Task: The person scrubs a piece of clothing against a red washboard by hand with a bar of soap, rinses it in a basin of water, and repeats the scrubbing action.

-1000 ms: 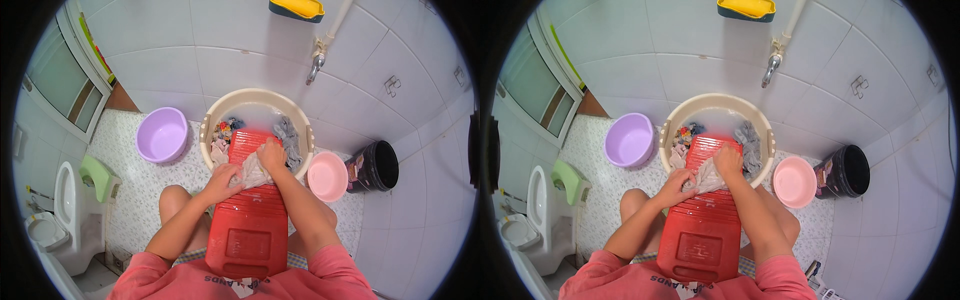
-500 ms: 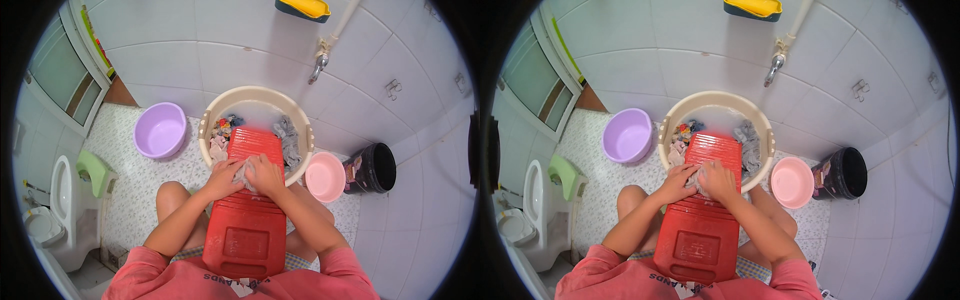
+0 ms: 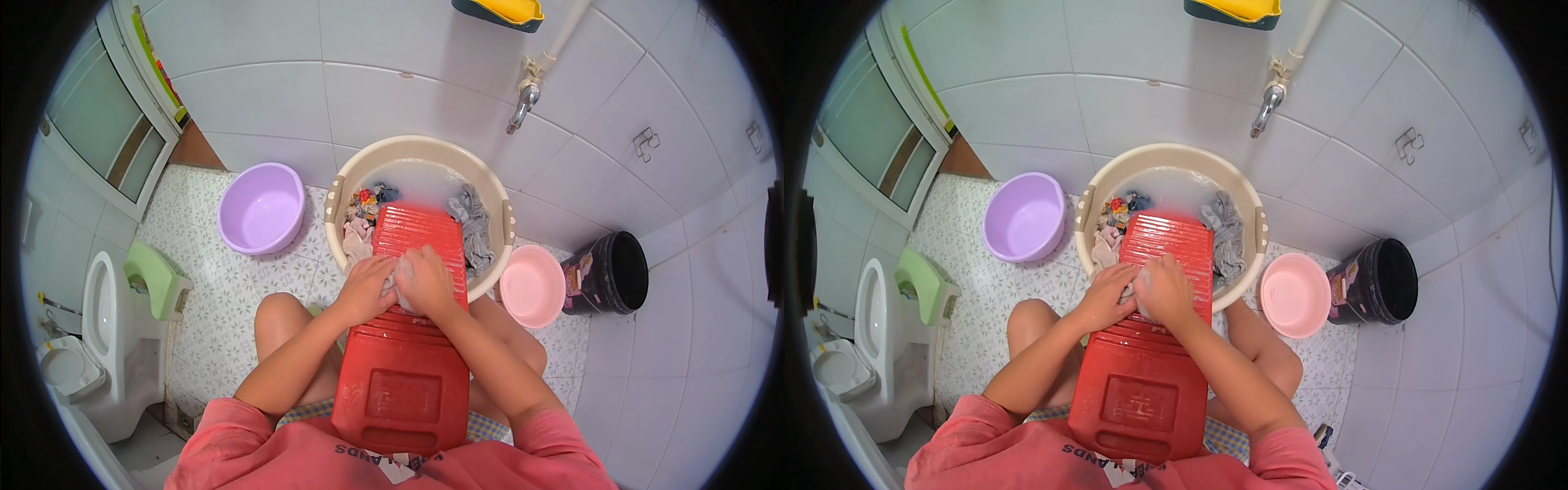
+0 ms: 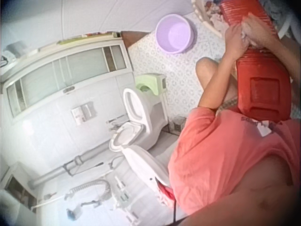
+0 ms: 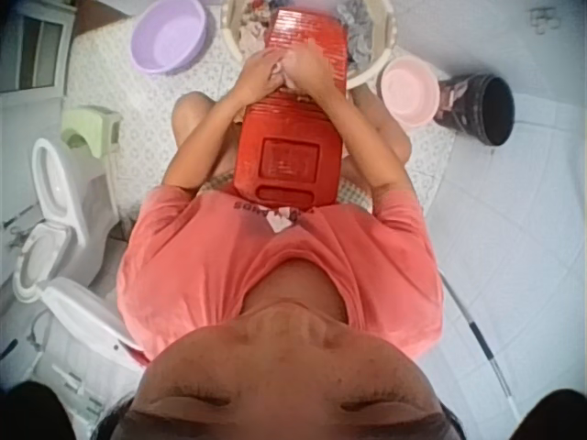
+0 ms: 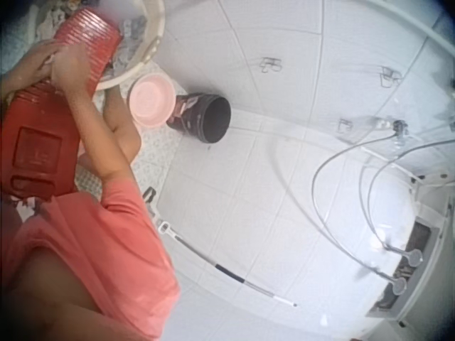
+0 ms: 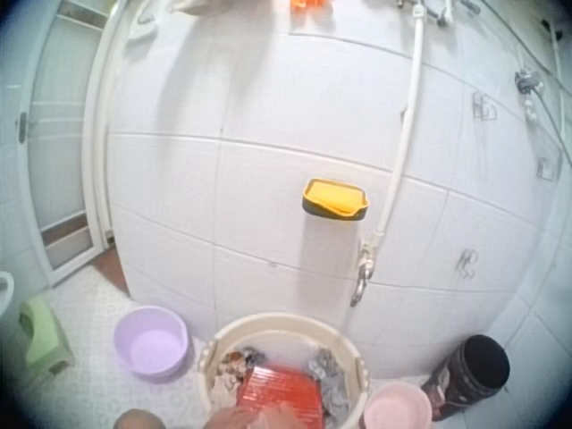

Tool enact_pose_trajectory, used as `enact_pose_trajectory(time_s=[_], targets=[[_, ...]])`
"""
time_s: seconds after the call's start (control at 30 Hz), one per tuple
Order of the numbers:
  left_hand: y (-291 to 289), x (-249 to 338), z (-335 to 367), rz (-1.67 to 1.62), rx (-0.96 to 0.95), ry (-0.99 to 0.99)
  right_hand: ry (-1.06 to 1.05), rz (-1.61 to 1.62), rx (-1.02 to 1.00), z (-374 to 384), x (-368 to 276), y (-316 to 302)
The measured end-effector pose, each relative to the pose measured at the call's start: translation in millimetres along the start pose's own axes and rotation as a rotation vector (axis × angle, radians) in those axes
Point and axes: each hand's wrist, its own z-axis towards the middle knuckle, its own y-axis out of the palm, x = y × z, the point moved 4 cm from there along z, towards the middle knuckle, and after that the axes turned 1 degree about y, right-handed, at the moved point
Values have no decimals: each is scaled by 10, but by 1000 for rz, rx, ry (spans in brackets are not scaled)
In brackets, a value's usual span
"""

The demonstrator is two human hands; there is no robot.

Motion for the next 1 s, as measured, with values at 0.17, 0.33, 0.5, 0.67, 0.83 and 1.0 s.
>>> enact_pose_trajectory(time_s=[0.17,0.33,0.5,0.67,0.83,1.0], targets=[[-102,4,-11,-110,70,99,87,-167,187,466,351,70],[-199,-157,-148,-19,158,-172,186,-53,35,215,467,-178],[-98,93,12,-184,197,7,-13,230,51,-162,343,-290],[-170,190,-60,-333,139,-92,94,-58,-22,102,130,7],[-101,139,64,-174,68,-4,125,-242,274,503,460,-52],[-61,6,-10,-127,75,-45,14,-125,12,-102,68,-203]])
